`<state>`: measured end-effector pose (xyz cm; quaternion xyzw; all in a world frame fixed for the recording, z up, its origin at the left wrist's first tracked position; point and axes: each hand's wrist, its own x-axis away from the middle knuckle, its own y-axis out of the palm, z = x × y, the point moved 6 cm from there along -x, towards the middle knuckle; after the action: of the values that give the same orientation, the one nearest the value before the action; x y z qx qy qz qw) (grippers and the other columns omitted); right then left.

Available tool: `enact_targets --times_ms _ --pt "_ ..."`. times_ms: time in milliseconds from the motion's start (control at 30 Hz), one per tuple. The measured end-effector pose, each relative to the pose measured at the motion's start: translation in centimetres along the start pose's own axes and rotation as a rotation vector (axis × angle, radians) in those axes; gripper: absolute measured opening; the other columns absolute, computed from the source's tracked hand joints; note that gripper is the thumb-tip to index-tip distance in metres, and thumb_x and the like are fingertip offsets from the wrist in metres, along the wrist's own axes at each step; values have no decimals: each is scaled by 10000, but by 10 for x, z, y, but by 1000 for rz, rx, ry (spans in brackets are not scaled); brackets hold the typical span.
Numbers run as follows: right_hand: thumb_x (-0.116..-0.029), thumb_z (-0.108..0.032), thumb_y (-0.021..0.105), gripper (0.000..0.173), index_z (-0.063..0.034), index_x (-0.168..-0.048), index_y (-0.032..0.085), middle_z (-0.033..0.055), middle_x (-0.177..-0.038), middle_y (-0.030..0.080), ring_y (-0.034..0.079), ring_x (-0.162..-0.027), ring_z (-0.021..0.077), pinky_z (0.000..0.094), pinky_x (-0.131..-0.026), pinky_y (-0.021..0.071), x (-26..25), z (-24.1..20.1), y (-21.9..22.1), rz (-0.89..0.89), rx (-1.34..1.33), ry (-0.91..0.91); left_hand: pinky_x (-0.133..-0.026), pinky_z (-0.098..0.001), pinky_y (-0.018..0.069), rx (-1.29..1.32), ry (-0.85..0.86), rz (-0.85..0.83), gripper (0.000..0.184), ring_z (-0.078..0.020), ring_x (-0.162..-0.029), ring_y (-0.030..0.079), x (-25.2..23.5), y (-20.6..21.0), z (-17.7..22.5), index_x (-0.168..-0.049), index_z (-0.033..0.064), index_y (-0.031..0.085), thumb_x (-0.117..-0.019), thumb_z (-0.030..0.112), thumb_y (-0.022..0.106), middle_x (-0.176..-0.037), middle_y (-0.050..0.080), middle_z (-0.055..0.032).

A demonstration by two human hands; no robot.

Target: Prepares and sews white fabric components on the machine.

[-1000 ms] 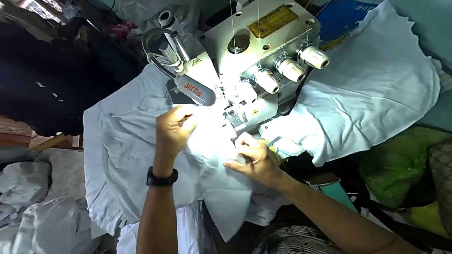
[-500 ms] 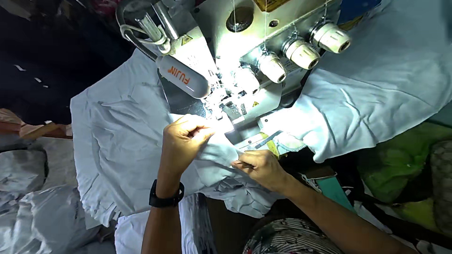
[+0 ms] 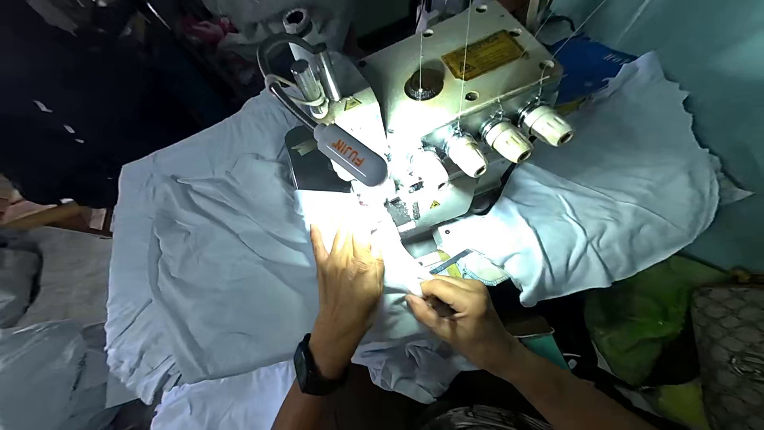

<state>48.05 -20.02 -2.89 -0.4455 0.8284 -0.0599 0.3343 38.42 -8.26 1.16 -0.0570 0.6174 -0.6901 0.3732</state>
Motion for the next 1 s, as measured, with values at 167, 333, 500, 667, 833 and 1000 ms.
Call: enact_targets --times_ms 167,333,500,667,833,1000 --pt "-827 -74 716 160 -120 -706 622 -147 -598 526 444 -520 -109 86 -493 376 -22 13 15 -81 -593 455 -1070 -550 434 314 -106 -135 295 -314 -1118 649 -27 -10 -37 -1208 -77 612 -1029 126 495 -1132 677 -211" --pt "-838 -20 714 195 -147 -708 641 -122 -602 572 501 -514 -57 129 -497 432 -34 22 25 -65 -758 557 -1059 -381 516 711 -220 323 386 -148 -1331 559 12 -59 -109 -1355 28 481 -1076 294 492 -1585 420 -68" --pt "-860 34 656 195 -94 -717 689 -25 -583 627 557 -497 13 181 -496 488 -26 34 30 -82 -1000 650 -764 -240 518 619 -957 1126 445 -68 -891 565 229 -65 -198 -1497 -19 250 -1119 213 277 -1238 496 -84" --pt "-864 17 669 172 -109 -747 651 -13 -588 592 541 -508 32 198 -508 480 -16 42 45 -133 -1136 763 -675 -211 596 939 -1157 601 314 4 -694 678 270 38 -129 -1049 45 580 -1090 164 293 -772 701 88" --pt "-797 7 715 137 -127 -822 694 -68 -625 641 532 -501 -17 160 -474 445 -5 45 24 -480 -894 667 -963 -239 499 302 -923 1046 354 -69 -1042 593 242 -132 -136 -1328 -235 369 -1086 21 348 -1155 579 -184" --pt "-905 -44 668 239 -194 -722 644 -158 -609 617 505 -488 -80 116 -473 426 28 17 42 -577 -884 691 -1054 -416 446 -167 -1042 404 448 -326 -1222 560 213 -188 -258 -1347 -172 495 -1069 178 475 -1314 563 -336"
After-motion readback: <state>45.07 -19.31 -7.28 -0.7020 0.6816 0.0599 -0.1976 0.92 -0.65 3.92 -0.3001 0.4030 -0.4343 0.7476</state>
